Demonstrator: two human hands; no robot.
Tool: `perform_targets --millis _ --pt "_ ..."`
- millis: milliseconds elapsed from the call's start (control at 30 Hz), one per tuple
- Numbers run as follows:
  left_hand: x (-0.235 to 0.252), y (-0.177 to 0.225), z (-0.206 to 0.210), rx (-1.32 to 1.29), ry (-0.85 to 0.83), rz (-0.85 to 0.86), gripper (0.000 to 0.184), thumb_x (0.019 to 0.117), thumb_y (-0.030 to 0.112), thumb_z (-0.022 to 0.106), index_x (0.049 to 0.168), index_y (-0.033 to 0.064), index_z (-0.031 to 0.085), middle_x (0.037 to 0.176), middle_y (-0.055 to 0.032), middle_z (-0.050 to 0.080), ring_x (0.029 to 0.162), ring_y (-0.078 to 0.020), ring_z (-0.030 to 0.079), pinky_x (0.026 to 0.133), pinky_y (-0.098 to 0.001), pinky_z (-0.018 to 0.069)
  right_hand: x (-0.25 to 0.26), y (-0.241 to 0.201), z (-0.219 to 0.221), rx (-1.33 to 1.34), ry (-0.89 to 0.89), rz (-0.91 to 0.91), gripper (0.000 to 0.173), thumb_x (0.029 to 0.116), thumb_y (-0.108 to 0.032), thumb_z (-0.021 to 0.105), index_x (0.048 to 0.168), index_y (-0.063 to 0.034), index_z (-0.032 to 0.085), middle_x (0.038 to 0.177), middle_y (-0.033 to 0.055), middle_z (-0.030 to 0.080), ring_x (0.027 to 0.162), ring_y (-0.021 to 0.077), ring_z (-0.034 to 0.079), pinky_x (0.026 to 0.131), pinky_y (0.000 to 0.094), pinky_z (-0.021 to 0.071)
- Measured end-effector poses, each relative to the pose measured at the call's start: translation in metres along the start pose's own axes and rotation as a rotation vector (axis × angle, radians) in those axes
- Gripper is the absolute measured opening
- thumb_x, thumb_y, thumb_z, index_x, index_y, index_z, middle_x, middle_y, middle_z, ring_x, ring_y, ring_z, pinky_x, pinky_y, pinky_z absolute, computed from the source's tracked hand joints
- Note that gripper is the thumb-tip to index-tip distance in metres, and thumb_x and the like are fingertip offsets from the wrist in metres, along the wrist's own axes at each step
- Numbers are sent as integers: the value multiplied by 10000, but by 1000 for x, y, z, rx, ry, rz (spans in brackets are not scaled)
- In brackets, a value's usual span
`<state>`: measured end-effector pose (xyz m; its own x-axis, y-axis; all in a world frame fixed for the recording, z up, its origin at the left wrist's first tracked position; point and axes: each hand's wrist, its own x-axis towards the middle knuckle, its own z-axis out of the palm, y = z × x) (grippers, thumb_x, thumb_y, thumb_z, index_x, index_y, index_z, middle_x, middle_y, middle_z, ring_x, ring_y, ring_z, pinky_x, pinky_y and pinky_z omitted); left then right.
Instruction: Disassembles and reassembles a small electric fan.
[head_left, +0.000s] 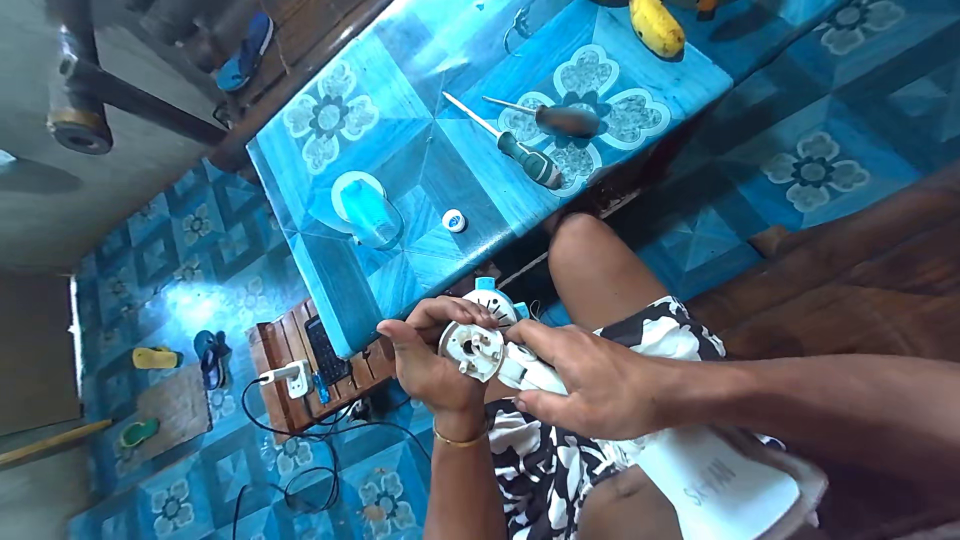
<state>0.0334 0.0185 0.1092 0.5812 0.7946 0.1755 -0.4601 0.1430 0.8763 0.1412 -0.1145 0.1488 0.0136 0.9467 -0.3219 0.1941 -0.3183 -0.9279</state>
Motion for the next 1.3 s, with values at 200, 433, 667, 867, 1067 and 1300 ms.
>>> perform_targets --millis 200,433,667,867,1067,1300 --pt "-2 3 -1 -11 5 -15 833 1058 584 55 784 129 697 658 3 679 620 -124 689 629 -304 606 0 9 8 3 37 -83 448 949 -250 639 1319 -17 539 1002 101 663 874 120 640 774 287 523" --pt "-2 6 -2 11 -13 27 808 1068 566 77 788 129 696 663 15 678 617 -110 683 626 -290 602 1 11 12 8 53 -117 463 941 -245 651 1321 -3 540 995 107 667 866 120 643 770 283 527" --pt "7 1 -10 -103 -117 69 784 1056 608 139 792 137 707 689 16 683 679 -122 691 704 -311 597 4 2 12 -65 79 -67 510 959 -304 660 1366 -31 520 1065 113 672 942 150 655 838 327 538" --pt "17 -9 -17 41 34 226 647 1084 539 208 875 173 699 820 31 719 870 -157 730 881 -372 606 13 1 26 -262 318 -84 499 958 -313 663 1351 -27 553 1066 163 689 921 293 696 782 462 569" --pt "-12 -2 -7 421 205 159 590 1018 666 321 1201 170 585 1084 91 692 1001 -63 681 875 -272 581 22 15 53 -404 603 -207 486 897 -269 707 1294 -3 620 1041 158 734 755 302 730 600 468 581" --pt "-40 20 -10 457 122 118 552 788 270 853 1216 23 607 1123 -42 708 1006 -115 707 857 -272 612 28 38 78 -415 791 -474 474 819 -229 748 1200 24 628 1021 168 716 821 250 721 657 363 598"
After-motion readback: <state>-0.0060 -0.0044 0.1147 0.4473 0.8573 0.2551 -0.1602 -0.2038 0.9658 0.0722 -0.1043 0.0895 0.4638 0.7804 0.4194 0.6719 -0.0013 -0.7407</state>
